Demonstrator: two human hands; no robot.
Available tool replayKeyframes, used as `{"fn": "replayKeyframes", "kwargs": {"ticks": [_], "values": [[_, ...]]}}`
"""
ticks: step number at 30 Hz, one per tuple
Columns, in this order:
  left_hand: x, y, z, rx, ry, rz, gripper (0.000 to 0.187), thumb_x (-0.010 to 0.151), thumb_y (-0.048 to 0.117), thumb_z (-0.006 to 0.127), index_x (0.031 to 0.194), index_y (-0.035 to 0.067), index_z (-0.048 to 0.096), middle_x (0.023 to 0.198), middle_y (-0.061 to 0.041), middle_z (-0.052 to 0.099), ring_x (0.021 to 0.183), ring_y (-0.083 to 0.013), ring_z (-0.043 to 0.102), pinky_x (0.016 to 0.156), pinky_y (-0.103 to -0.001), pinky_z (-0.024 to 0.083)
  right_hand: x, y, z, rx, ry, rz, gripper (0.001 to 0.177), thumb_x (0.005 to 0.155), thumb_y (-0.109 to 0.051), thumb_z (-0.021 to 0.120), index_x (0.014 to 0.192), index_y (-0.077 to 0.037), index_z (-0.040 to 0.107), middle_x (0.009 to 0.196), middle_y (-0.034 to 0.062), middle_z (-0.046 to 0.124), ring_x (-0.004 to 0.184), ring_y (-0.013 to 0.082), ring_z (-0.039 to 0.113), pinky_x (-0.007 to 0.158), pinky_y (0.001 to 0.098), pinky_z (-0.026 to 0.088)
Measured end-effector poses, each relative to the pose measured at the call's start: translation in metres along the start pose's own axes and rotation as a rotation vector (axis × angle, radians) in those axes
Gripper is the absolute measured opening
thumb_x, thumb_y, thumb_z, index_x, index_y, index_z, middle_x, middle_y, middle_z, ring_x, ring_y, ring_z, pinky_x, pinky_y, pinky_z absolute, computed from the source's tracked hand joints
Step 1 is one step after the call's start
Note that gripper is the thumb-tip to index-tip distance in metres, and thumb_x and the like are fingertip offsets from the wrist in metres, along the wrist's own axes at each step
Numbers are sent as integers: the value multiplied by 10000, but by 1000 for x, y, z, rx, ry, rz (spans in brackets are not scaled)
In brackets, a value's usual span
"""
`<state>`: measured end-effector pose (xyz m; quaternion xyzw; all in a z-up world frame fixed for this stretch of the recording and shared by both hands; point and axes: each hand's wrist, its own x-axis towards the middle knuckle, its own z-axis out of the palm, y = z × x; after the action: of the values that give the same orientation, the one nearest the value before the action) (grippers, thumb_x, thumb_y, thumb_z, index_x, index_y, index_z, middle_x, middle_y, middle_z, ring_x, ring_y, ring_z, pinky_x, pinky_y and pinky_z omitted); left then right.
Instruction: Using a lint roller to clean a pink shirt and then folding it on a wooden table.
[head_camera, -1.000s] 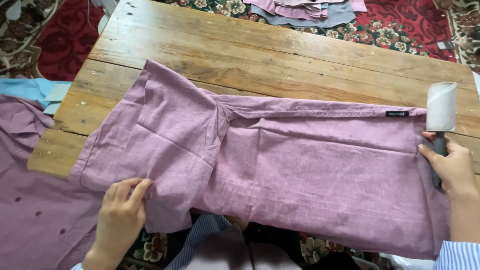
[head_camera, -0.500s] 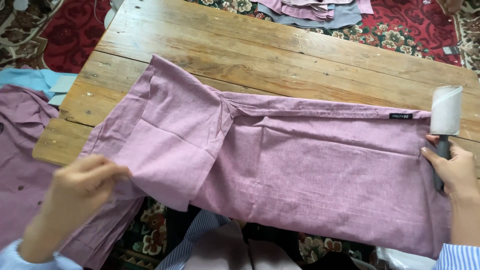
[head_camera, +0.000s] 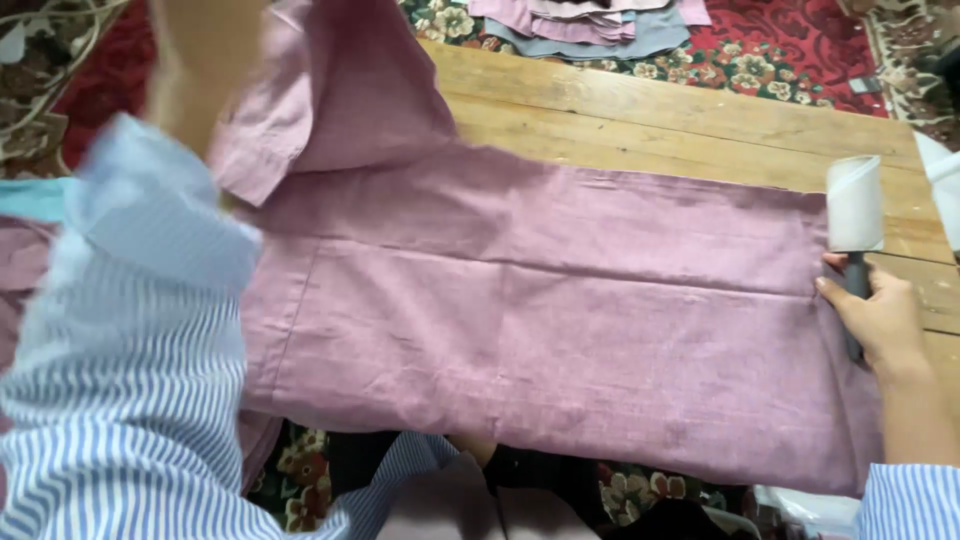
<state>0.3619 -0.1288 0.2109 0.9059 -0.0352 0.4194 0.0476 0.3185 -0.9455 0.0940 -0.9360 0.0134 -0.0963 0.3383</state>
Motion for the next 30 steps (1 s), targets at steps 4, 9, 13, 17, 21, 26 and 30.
{"fn": "replayKeyframes", "kwargs": {"ticks": [4, 9, 13, 17, 21, 26, 30], "values": [[-91, 167, -39, -276, -463, 433, 763, 990, 306, 653, 1602, -12, 325, 1656, -223, 311, 1535, -390, 260, 1256, -578, 213, 5, 23, 8, -429, 97, -138, 270, 1082, -402, 721, 1240, -188, 770, 1034, 198, 742, 943, 450, 690, 821, 517, 494], [-142, 130, 11, -173, -828, 237, 719, 1014, 630, 292, 1637, 274, 249, 1715, -72, 190, 1562, -338, 167, 1174, -709, 79, 0, 0, 20, -804, 244, -137, 508, 1120, -499, 600, 1157, -22, 771, 1254, 233, 708, 1096, 489, 593, 892, 596, 469], [-107, 124, 22, -212, -925, 146, 672, 1018, 581, 278, 1635, 318, 239, 1731, -11, 146, 1573, -295, 154, 1193, -674, 96, 10, -4, 22, -883, 288, -39, 366, 1106, -407, 711, 1046, -51, 764, 984, 196, 708, 817, 446, 708, 654, 539, 561], [-80, 127, 44, -227, -961, 121, 673, 1016, 590, 256, 1637, 334, 219, 1735, 1, 119, 1588, -264, 92, 1213, -646, 41, 50, -4, 18, -790, 255, -12, 252, 1079, -238, 686, 1035, 4, 739, 998, 221, 731, 833, 451, 717, 617, 568, 571], [-74, 117, 54, -282, -955, 165, 641, 1042, 527, 297, 1621, 253, 280, 1706, -102, 180, 1572, -319, 124, 1229, -601, 73, 93, 12, 20, -981, 294, -132, 249, 1044, -270, 721, 1064, -24, 754, 1010, 184, 713, 860, 368, 712, 646, 471, 574], [-99, 50, 22, -241, -804, 263, 544, 1057, 418, 429, 1518, 137, 491, 1593, -210, 412, 1462, -393, 373, 1147, -617, 310, 75, -65, 48, -1159, 422, -414, 505, 998, -522, 792, 1144, -40, 755, 1111, 143, 655, 994, 343, 639, 751, 482, 539], [-133, -2, 6, -171, -820, 90, 601, 1064, 470, 432, 1570, 147, 451, 1566, -296, 396, 1465, -481, 365, 1190, -614, 267, -18, -220, 101, -520, -154, -609, 444, 936, -497, 691, 1083, -78, 688, 894, 174, 725, 839, 388, 714, 698, 478, 554]]}}
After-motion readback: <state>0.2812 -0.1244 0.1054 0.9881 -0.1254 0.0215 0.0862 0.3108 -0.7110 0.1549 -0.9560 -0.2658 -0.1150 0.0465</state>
